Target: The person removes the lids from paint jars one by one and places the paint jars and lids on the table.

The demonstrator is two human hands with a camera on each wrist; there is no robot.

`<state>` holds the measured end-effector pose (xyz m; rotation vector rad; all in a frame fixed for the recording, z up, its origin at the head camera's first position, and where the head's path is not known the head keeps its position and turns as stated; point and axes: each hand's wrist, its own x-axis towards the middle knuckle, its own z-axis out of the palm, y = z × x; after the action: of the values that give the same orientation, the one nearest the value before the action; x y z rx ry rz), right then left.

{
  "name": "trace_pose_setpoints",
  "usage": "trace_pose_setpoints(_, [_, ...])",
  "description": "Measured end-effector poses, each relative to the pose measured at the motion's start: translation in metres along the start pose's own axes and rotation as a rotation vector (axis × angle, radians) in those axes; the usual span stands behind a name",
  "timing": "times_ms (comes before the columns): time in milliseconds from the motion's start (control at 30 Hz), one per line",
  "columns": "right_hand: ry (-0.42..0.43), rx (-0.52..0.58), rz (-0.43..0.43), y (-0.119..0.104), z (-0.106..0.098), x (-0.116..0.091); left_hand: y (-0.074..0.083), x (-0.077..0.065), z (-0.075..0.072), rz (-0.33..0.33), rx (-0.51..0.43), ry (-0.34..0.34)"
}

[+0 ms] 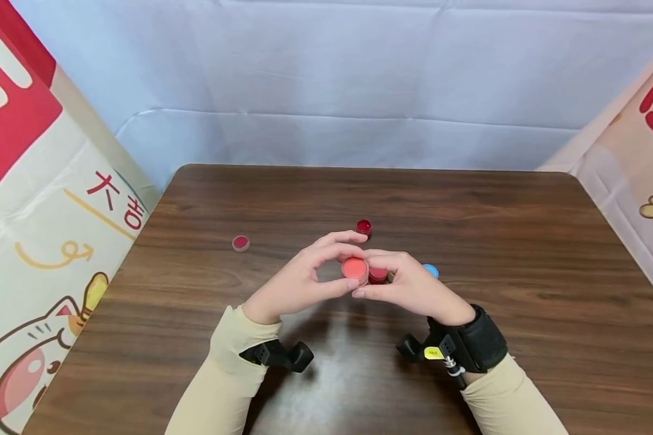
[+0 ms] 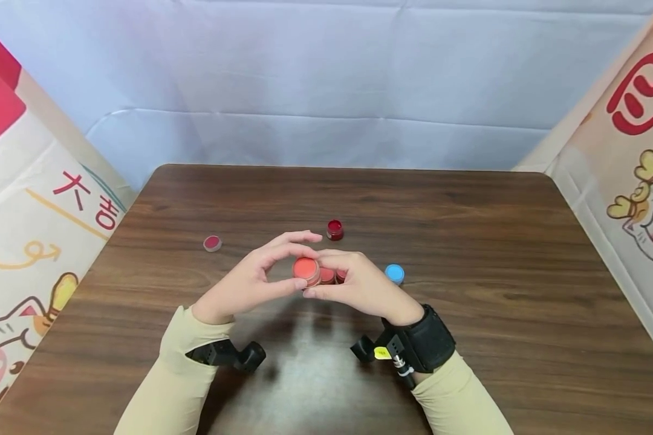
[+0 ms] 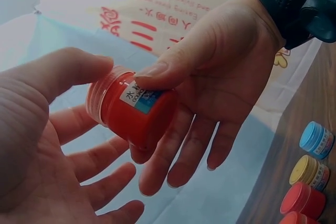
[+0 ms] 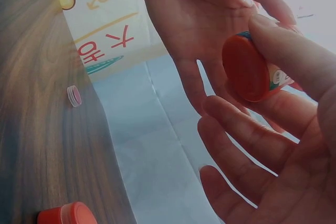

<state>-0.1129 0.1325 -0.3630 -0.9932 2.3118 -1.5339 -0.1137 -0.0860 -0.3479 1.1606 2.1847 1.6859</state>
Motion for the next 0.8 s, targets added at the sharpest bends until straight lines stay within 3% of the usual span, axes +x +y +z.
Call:
trace_pose_setpoints(133, [-0.003, 0.006, -0.008, 0.0001, 0.0005, 0.0005, 0.0000, 0.0007, 0.0007, -0.024, -0.017, 0.012])
trace_pose_setpoints(333, [-0.009, 0.010, 0.006, -0.0006, 0.0003, 0.0008, 0.0010, 0.0004, -0.0001, 0.012, 0.006, 0.006])
trace_pose_setpoints(800, [-0.009, -0.005, 0.002, 0.0000, 0.0015, 0.0021, -0.0005, -0.0008, -0.0007, 0.007, -0.016, 0.004])
